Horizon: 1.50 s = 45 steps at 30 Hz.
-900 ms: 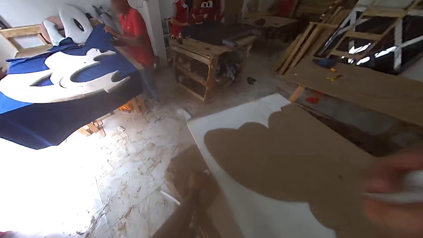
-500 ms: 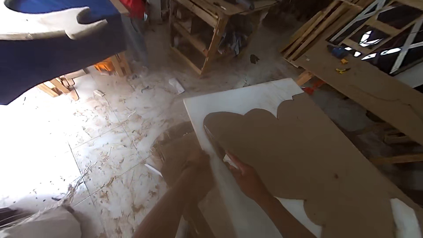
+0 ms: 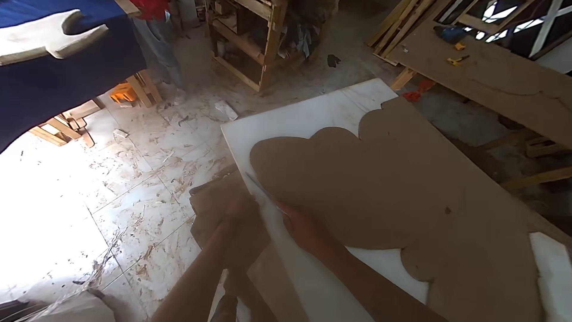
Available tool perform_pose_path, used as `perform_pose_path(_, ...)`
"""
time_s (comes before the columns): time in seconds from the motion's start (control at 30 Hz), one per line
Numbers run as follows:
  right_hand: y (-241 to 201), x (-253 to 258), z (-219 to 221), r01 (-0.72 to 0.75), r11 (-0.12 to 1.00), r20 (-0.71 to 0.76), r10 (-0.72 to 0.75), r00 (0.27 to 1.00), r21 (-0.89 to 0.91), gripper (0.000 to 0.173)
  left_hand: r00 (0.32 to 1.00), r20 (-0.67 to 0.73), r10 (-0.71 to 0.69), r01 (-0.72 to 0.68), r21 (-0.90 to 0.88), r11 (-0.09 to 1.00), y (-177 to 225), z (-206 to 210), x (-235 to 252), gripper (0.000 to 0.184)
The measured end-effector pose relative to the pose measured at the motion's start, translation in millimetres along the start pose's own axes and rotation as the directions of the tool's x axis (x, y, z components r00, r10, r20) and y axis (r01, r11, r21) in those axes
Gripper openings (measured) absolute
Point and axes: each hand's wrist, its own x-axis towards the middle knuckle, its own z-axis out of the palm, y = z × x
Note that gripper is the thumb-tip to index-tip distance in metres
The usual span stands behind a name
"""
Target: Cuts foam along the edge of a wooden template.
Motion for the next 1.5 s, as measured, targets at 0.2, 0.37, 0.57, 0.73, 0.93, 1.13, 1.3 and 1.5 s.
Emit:
perform_pose_path(0.2,17.9,-25.4,-3.2,-0.001,1.0,0.057,0.001,0.998,-0.01,0.064,0.999,-0.049,-0.009,0.009,-0.007,1.0,-0.9,4.4,-3.1,0.024)
perform_pose_path(0.37,46.4,-44.4,1.3,-0.005,1.0,0.138,0.006,0.99,-0.008,0.059,0.997,-0.066,-0.037,0.037,0.003,0.999,1.2,4.8,-5.7,0.022)
perform_pose_path(0.57,76.0,-71.2,3.5,0.023,0.999,0.159,-0.018,0.987,-0.031,0.057,0.991,-0.106,-0.086,0.084,-0.02,0.996,5.0,8.0,-8.9,0.022)
perform_pose_path(0.73,87.0,-82.5,1.3,0.011,1.0,0.226,-0.004,0.974,-0.028,0.063,0.969,-0.245,-0.036,0.052,0.058,0.997,8.0,20.2,-22.1,0.015)
perform_pose_path(0.93,94.3,-85.7,1.0,0.032,0.999,0.23,-0.03,0.973,-0.005,0.066,0.817,-0.096,0.568,-0.449,0.512,0.732,-12.5,100.5,-100.1,0.034)
perform_pose_path(1.13,104.1,-99.6,0.4,0.034,0.999,0.246,-0.028,0.969,-0.023,0.065,0.857,0.212,0.469,-0.46,0.724,0.514,-35.2,152.8,-129.5,0.09)
perform_pose_path(1.3,129.1,-116.6,-2.5,0.073,0.996,0.229,-0.059,0.972,-0.052,0.068,0.86,0.215,0.462,-0.454,0.737,0.501,-31.9,148.9,-130.5,0.084)
perform_pose_path(1.5,174.5,-135.6,-15.9,0.139,0.988,0.276,-0.116,0.954,-0.066,0.068,0.878,0.213,0.429,-0.422,0.769,0.48,-20.9,153.0,-135.4,0.084)
